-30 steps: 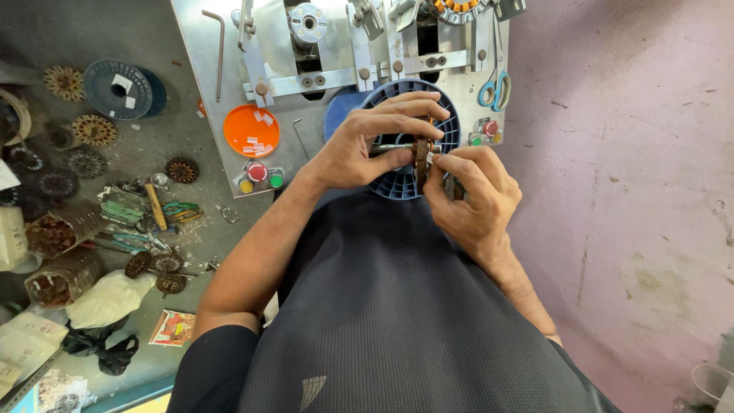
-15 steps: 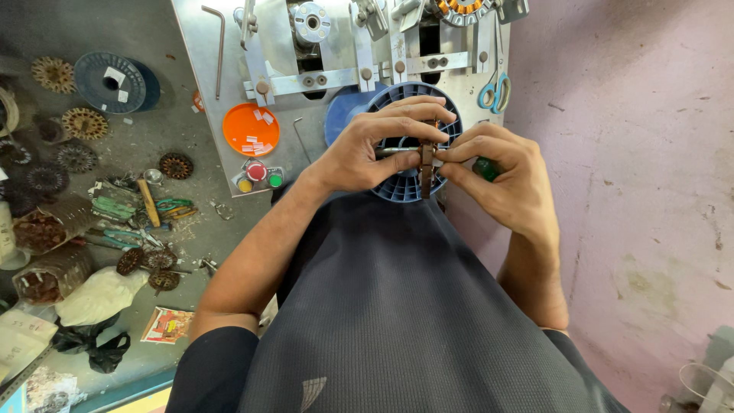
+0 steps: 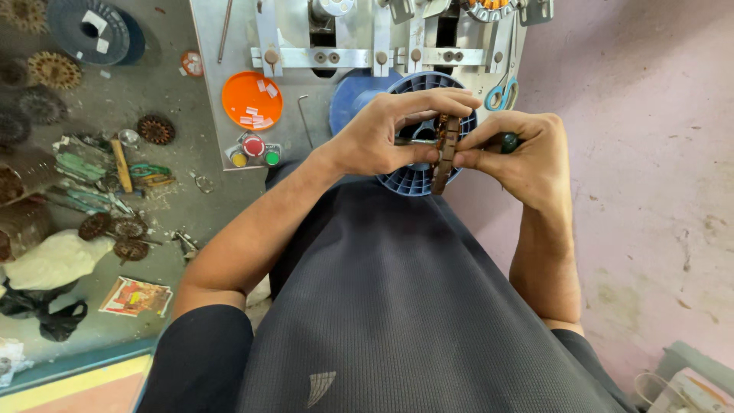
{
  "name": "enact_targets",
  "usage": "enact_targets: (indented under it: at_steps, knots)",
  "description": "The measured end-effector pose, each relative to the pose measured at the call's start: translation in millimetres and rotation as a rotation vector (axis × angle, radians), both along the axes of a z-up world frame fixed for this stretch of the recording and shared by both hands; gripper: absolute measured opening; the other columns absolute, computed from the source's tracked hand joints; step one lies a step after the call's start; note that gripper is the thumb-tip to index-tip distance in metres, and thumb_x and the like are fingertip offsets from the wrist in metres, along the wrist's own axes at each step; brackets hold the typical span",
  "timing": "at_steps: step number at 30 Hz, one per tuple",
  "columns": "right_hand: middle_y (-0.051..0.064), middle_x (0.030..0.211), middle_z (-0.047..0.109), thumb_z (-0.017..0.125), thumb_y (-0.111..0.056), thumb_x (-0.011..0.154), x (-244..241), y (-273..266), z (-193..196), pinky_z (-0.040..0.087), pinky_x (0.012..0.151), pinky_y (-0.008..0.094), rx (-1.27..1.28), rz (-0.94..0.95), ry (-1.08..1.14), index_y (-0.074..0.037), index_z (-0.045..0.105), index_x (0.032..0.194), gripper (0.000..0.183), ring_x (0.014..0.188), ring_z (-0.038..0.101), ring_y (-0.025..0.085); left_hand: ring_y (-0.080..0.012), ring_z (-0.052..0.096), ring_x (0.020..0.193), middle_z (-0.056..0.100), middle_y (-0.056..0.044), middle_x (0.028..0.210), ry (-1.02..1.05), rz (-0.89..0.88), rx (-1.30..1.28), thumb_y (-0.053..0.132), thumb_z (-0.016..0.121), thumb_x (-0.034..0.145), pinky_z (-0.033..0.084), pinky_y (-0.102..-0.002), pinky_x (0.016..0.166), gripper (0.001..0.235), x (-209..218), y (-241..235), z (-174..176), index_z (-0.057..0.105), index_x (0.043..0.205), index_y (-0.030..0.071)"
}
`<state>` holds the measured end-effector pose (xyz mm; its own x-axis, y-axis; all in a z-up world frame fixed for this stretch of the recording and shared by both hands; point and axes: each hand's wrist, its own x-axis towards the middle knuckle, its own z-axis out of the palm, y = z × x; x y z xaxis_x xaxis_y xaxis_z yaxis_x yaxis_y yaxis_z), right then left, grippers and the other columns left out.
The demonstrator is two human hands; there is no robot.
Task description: The person uses a screwdriver to adjust and secure small white insulating pieces on a copper-wound rotor held in a blue jig. They repeatedly pick up pieces from an orange tray, insert them into slots on the rotor, and tighten them with the screwdriver. The person also uses scissors briefly at the start to trim a wire.
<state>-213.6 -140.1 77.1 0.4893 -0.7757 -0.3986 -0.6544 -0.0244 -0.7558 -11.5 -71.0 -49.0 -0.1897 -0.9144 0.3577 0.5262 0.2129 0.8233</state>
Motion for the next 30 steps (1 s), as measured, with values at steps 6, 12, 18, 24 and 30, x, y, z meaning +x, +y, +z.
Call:
enact_targets:
  at_steps: [6,12,18,24,30]
  knots:
    - [0.003,0.08,0.062,0.072,0.014,0.085,-7,17,-16,0.044,0.063,0.019,-0.05,-0.017,-0.054,0.001,0.063,0.091,0.016,0.07,0.055,0.005,-0.0216,0.06,0.143,0.059,-0.006,0.152,-0.022,0.072,0.019,-0.001,0.086,0.092,0.045,-0.041,0.128,0.056,-7,2,-2,0.061,0.142,0.009]
    - [0.01,0.108,0.064,0.062,0.016,0.089,-23,15,-17,0.055,0.083,0.027,0.181,-0.26,-0.589,-0.002,0.052,0.117,0.035,0.09,0.061,0.013,-0.0232,0.052,0.15,0.054,-0.007,0.157,-0.05,0.102,0.002,-0.003,0.07,0.098,0.04,-0.038,0.13,0.049,-6,4,0,0.059,0.144,0.01]
    - [0.026,0.114,0.066,0.054,-0.001,0.109,-40,27,-6,0.064,0.094,0.047,0.08,-0.712,-0.835,-0.004,0.037,0.13,0.027,0.105,0.072,0.039,-0.0368,0.033,0.154,0.029,-0.017,0.164,-0.471,0.147,-0.131,0.036,0.1,0.07,0.035,-0.048,0.127,0.109,-8,7,14,0.036,0.155,0.01]
    - [0.02,0.11,0.059,0.066,0.008,0.112,-33,76,-20,0.066,0.094,0.045,-0.113,-0.605,-0.854,-0.008,0.029,0.143,0.052,0.101,0.073,0.033,-0.0336,0.037,0.153,0.042,-0.007,0.153,-0.581,0.309,-0.289,0.032,0.1,0.072,0.038,-0.046,0.13,0.093,-17,10,18,0.044,0.144,0.014]
    - [0.018,0.12,0.056,0.07,0.014,0.109,-20,102,-39,0.069,0.094,0.042,-0.657,-0.382,-0.547,-0.02,0.019,0.149,0.073,0.095,0.072,0.029,-0.0329,0.035,0.155,0.039,-0.007,0.159,-0.581,0.266,-0.283,0.03,0.098,0.076,0.035,-0.047,0.131,0.092,-10,12,20,0.042,0.148,0.013]
